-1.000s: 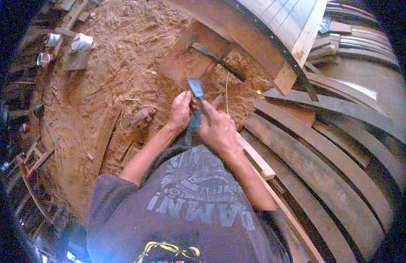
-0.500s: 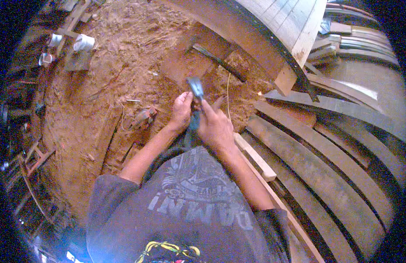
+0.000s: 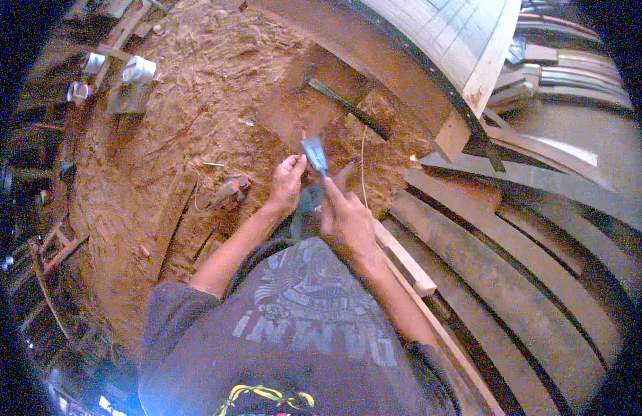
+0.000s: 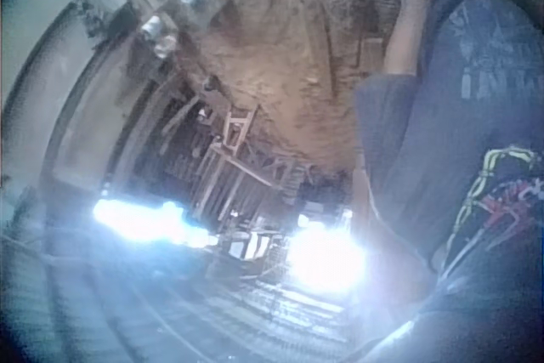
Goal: The person uses a chisel and hammer to shape a small wooden dowel, then hammers the dowel into a pre-drilled hole in a wooden plank. They continue hammering nails into the plank to secure it to a larger wooden structure.
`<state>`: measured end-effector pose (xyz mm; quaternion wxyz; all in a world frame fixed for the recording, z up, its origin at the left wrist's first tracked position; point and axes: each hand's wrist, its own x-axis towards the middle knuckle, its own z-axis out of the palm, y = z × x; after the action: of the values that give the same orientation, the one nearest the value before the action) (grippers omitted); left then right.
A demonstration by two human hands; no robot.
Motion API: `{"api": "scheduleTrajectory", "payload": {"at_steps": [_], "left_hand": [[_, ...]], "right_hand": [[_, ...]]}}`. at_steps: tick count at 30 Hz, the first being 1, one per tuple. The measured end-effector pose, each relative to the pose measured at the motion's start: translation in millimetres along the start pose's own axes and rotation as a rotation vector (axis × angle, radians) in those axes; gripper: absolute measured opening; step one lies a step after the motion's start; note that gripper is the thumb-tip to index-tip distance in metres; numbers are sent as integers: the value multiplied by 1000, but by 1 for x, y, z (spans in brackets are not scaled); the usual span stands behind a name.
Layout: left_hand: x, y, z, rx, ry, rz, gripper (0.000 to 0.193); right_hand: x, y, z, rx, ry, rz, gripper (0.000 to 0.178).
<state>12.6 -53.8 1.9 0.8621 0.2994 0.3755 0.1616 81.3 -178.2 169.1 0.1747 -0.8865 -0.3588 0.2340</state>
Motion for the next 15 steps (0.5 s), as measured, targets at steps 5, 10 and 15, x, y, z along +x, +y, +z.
{"api": "scheduleTrajectory", "payload": {"at_steps": [5,10,15], "left_hand": [[-10,9,4,54,22,-6,20],[-40,47,-12,657,-59,158,26],[-74,87,-10,940,-163,350,23]], "right_hand": [[26,-15,5,90,9,63,45],[27,44,-12,755,-99,289,36],[44,38,-1,856,-85,238,34]]}}
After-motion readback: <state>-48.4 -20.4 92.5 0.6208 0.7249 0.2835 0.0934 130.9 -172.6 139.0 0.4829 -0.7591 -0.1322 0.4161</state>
